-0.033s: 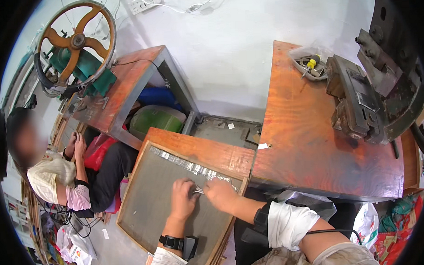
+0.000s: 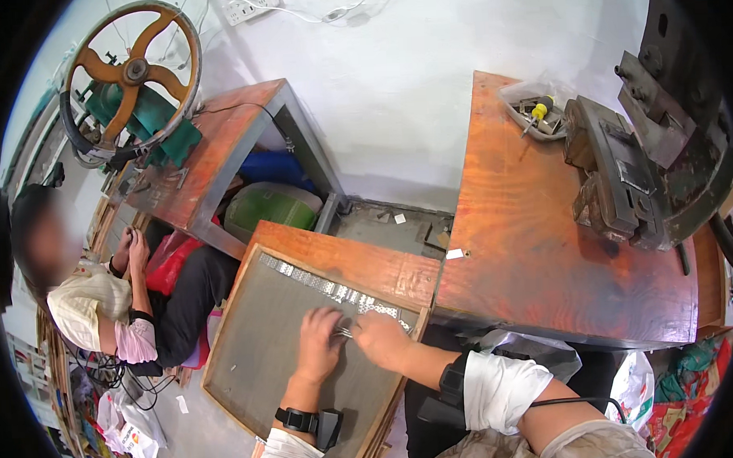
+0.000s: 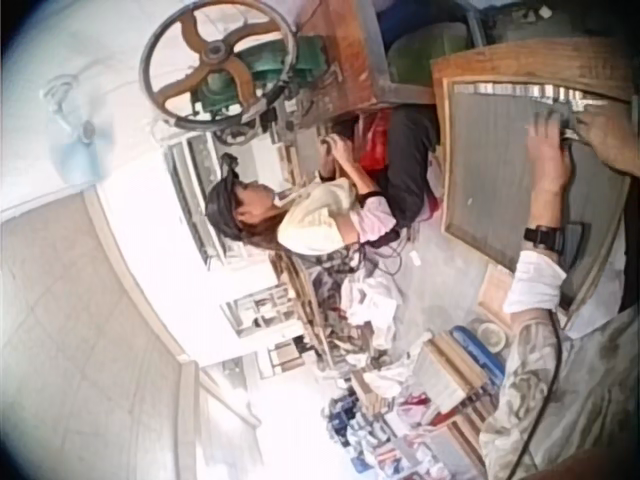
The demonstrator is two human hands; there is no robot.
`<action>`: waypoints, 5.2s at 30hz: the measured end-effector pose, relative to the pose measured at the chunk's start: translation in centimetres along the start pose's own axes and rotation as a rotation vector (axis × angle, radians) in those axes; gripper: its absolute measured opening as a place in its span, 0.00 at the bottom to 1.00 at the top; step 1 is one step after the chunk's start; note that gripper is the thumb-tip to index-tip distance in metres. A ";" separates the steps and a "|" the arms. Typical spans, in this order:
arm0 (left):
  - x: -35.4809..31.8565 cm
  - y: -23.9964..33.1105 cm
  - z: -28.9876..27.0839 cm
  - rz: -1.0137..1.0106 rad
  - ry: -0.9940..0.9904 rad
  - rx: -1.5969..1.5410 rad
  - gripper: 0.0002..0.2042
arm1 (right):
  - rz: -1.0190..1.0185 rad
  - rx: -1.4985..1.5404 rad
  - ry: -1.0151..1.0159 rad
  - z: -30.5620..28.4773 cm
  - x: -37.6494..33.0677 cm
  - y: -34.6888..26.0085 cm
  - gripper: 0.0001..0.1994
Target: Manually operate a stamping machine to punch holes or shapes into small metal components.
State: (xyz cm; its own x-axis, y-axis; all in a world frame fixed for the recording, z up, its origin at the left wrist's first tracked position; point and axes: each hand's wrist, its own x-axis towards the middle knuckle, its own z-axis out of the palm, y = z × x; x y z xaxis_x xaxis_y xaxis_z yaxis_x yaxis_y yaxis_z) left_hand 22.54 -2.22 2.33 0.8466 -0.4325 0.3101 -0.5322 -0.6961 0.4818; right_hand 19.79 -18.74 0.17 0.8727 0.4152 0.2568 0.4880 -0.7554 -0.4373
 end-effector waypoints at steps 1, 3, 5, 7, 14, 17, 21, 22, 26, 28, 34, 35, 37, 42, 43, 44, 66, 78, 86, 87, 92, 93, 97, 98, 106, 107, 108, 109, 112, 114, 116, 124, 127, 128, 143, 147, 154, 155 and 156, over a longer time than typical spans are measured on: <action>0.1 0.4 0.1 0.112 0.043 0.056 0.14 | 0.008 0.050 0.004 -0.2 -0.4 0.1 0.06; -0.8 0.1 -0.3 0.154 -0.028 0.078 0.14 | 0.056 0.042 0.036 -1.6 -1.2 -0.4 0.06; -0.9 0.7 -0.6 0.154 -0.122 0.064 0.13 | 0.138 -0.100 0.056 -2.4 -1.9 0.6 0.07; -1.1 1.1 -0.2 0.103 -0.167 0.004 0.12 | 0.198 -0.152 0.032 -2.7 -1.8 1.2 0.07; -1.9 1.5 0.2 -0.016 -0.224 -0.131 0.10 | 0.315 -0.166 -0.108 -3.1 -0.8 1.5 0.06; -1.7 2.3 0.3 0.092 -0.006 -0.014 0.10 | 0.333 -0.149 -0.042 -2.2 -0.7 1.5 0.09; -0.6 2.5 -0.1 0.199 -0.065 0.043 0.12 | 0.235 -0.087 0.051 -2.0 -2.0 0.8 0.10; -0.7 2.2 0.0 0.192 -0.113 0.019 0.12 | 0.244 -0.090 -0.008 -2.2 -2.3 1.0 0.10; -1.8 2.5 0.4 -0.090 -0.133 -0.253 0.12 | 0.289 -0.218 -0.098 -3.2 -1.6 0.3 0.09; -2.1 2.5 0.2 -0.086 -0.159 -0.223 0.12 | 0.319 -0.215 -0.106 -3.9 -1.0 0.7 0.08; -3.5 2.0 -0.5 -0.080 -0.163 -0.180 0.13 | 0.265 -0.298 -0.084 -3.7 -1.5 0.7 0.07; -3.7 2.2 -0.8 -0.066 -0.159 -0.180 0.13 | 0.223 -0.294 -0.030 -3.5 -1.6 0.4 0.06; -3.9 2.4 -0.7 -0.062 -0.133 -0.171 0.13 | 0.201 -0.279 0.014 -2.9 -1.9 0.3 0.06; -4.6 2.1 -0.1 -0.118 -0.072 -0.190 0.13 | 0.237 -0.203 0.199 -1.7 -1.5 0.6 0.09; -4.7 2.1 -0.1 -0.106 -0.066 -0.180 0.13 | 0.220 -0.128 0.155 -0.9 -1.6 0.4 0.10; -4.6 2.2 -0.1 -0.090 -0.061 -0.172 0.13 | 0.206 -0.056 0.111 -0.5 -1.5 0.3 0.10; -5.6 1.0 -1.8 -0.123 -0.180 -0.095 0.14 | -0.033 -0.419 -0.005 -1.0 3.5 -0.4 0.20; -5.7 2.2 -1.4 -0.111 0.002 -0.080 0.14 | 0.396 0.110 -0.211 -0.5 2.3 -0.7 0.16; -6.1 0.6 -0.9 -0.011 -0.025 -0.056 0.18 | 0.157 0.229 -0.009 -0.1 3.8 -0.9 0.13; -6.0 0.9 -0.9 -0.009 -0.023 -0.056 0.18 | 0.028 0.114 0.183 -0.1 4.4 -0.6 0.14; -5.8 1.4 -1.2 -0.117 -0.047 -0.109 0.17 | -0.075 -0.138 0.145 2.1 6.0 -0.8 0.15; -5.9 1.4 -1.4 -0.121 -0.044 -0.106 0.17 | -0.038 -0.155 0.137 2.8 5.8 -0.9 0.15; -6.8 1.2 -1.4 -0.167 -0.094 -0.191 0.17 | -0.315 -0.091 0.082 2.7 4.8 0.7 0.14; -6.9 1.3 -1.3 -0.188 -0.080 -0.210 0.17 | -0.309 0.004 0.063 2.5 4.7 1.2 0.14; -6.6 1.6 -2.1 -0.200 -0.114 -0.238 0.16 | 0.027 -0.035 0.081 1.8 7.2 -1.1 0.10; -6.7 1.5 -2.2 -0.205 -0.138 -0.242 0.16 | 0.026 -0.033 0.083 2.2 7.3 -1.2 0.10; -6.8 1.4 -2.2 -0.205 -0.137 -0.239 0.16 | 0.033 -0.062 0.095 2.5 7.3 -1.4 0.09; -7.1 1.4 -2.1 -0.238 -0.129 -0.226 0.17 | 0.042 -0.091 0.106 2.7 7.3 -1.5 0.09; -6.9 2.3 -3.0 -0.229 -0.044 -0.031 0.18 | -0.032 -0.034 0.042 2.0 6.6 -1.7 0.07; -6.6 2.6 -3.2 -0.183 0.036 0.148 0.18 | -0.066 0.006 -0.067 2.0 4.8 -1.8 0.08; -6.8 2.0 -3.0 -0.136 -0.022 0.178 0.21 | -0.096 0.048 -0.180 1.9 3.5 -1.4 0.09; -7.3 0.6 -2.0 -0.254 -0.025 -0.117 0.22 | 0.301 0.034 -0.001 0.4 3.8 -1.4 0.16; -7.2 1.3 -2.2 -0.216 -0.050 -0.077 0.20 | 0.235 0.064 0.018 1.1 3.8 -1.7 0.16; -7.1 1.4 -2.2 -0.200 -0.079 -0.067 0.20 | 0.234 0.064 0.020 1.1 3.7 -1.5 0.16; -8.4 1.1 -1.5 -0.232 0.076 0.060 0.22 | 0.270 0.332 -0.168 1.9 3.8 -1.5 0.12; -8.2 0.9 -1.3 -0.225 0.073 0.022 0.22 | -0.051 0.179 -0.097 1.6 3.7 -0.6 0.12; -7.6 0.3 -2.2 -0.086 0.011 0.085 0.22 | -0.270 0.165 -0.325 0.8 3.9 -1.0 0.08; -7.7 0.2 -2.0 -0.066 0.020 0.024 0.22 | -0.270 0.164 -0.325 0.3 4.0 -1.2 0.08; -7.9 0.4 -1.9 -0.066 0.020 0.025 0.22 | -0.126 0.138 -0.274 -0.1 4.2 -1.4 0.09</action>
State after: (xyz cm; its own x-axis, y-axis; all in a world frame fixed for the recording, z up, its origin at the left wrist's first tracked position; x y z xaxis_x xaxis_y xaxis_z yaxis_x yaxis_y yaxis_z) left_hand 15.64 1.99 1.67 0.8793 -0.3739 0.2950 -0.4748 -0.7367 0.4815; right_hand 22.77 -16.02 1.96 0.7673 0.6359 0.0828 0.5728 -0.6217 -0.5342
